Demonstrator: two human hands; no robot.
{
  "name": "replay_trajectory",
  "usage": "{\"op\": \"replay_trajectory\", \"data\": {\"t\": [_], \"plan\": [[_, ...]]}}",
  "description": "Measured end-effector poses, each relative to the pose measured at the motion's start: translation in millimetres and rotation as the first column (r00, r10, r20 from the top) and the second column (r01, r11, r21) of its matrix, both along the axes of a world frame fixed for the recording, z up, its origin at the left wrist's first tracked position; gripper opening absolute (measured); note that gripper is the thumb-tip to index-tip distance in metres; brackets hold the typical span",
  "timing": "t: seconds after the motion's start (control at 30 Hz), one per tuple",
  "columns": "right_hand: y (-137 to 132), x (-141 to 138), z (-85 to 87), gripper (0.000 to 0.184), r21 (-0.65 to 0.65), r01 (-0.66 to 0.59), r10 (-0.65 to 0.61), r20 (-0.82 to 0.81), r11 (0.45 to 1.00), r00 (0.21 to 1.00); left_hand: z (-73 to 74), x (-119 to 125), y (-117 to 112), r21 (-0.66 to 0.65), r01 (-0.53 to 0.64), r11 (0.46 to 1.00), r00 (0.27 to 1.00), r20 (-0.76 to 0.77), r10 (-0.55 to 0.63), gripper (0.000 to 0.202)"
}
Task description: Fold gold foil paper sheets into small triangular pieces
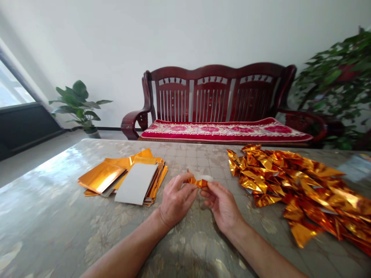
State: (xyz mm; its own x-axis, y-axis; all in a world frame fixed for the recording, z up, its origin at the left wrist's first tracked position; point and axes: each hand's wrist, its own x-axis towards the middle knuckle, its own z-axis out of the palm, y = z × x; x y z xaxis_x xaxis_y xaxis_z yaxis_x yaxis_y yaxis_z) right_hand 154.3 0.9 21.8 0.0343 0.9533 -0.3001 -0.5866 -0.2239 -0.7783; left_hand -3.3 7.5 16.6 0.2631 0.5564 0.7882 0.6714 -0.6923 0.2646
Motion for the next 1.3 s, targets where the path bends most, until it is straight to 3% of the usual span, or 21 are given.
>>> {"op": "replay_trajectory", "data": {"t": [0.47, 0.63, 0.8, 0.87, 0.97, 1.07, 1.17, 1.23, 1.3], "plan": [[-4, -5, 1.1, 0.032, 0.105, 0.030, -0.041, 0.106, 0.994, 0.994, 1.4, 4, 2, -0.046, -0.018, 0.999, 0.992, 0.121, 0.024, 0.005], [-6, -6, 2.9, 0.030, 0.113, 0.015, -0.031, 0.141, 0.994, 0.990, -4.6, 5, 3, -0.075, -0.008, 0.997, 0.976, 0.214, 0.025, 0.004], [1, -1, -2.8, 0.026, 0.146, -0.034, -0.020, 0.355, 0.989, 0.935, -10.8, 0, 10, -0.140, 0.061, 0.988, 0.975, 0.220, -0.029, 0.003], [7, 4, -6.4, 0.025, 0.128, -0.104, 0.025, 0.508, 0.986, 0.861, -10.6, -4, 12, -0.176, 0.116, 0.978, 0.984, 0.154, -0.089, 0.005], [17, 14, -9.9, 0.025, 0.199, -0.168, -0.031, 0.728, 0.966, 0.685, -10.1, -9, 14, -0.251, 0.171, 0.953, 0.985, 0.062, -0.161, 0.012], [21, 21, -9.8, 0.024, 0.172, -0.240, -0.067, 0.918, 0.955, 0.391, -11.5, -11, 15, -0.327, 0.171, 0.930, 0.982, -0.015, -0.186, 0.016], [20, 24, -9.1, 0.020, 0.085, -0.258, -0.053, 0.990, 0.962, 0.129, -14.0, -11, 16, -0.383, 0.134, 0.914, 0.975, -0.114, -0.191, 0.018], [19, 24, -10.1, 0.019, 0.064, -0.262, -0.056, 0.998, 0.963, 0.038, -15.5, -11, 17, -0.386, 0.105, 0.916, 0.968, -0.171, -0.183, 0.018], [19, 26, -12.4, 0.015, 0.078, -0.279, -0.079, 0.997, 0.957, 0.007, -16.3, -13, 18, -0.373, 0.087, 0.924, 0.965, -0.198, -0.171, 0.018]]}}
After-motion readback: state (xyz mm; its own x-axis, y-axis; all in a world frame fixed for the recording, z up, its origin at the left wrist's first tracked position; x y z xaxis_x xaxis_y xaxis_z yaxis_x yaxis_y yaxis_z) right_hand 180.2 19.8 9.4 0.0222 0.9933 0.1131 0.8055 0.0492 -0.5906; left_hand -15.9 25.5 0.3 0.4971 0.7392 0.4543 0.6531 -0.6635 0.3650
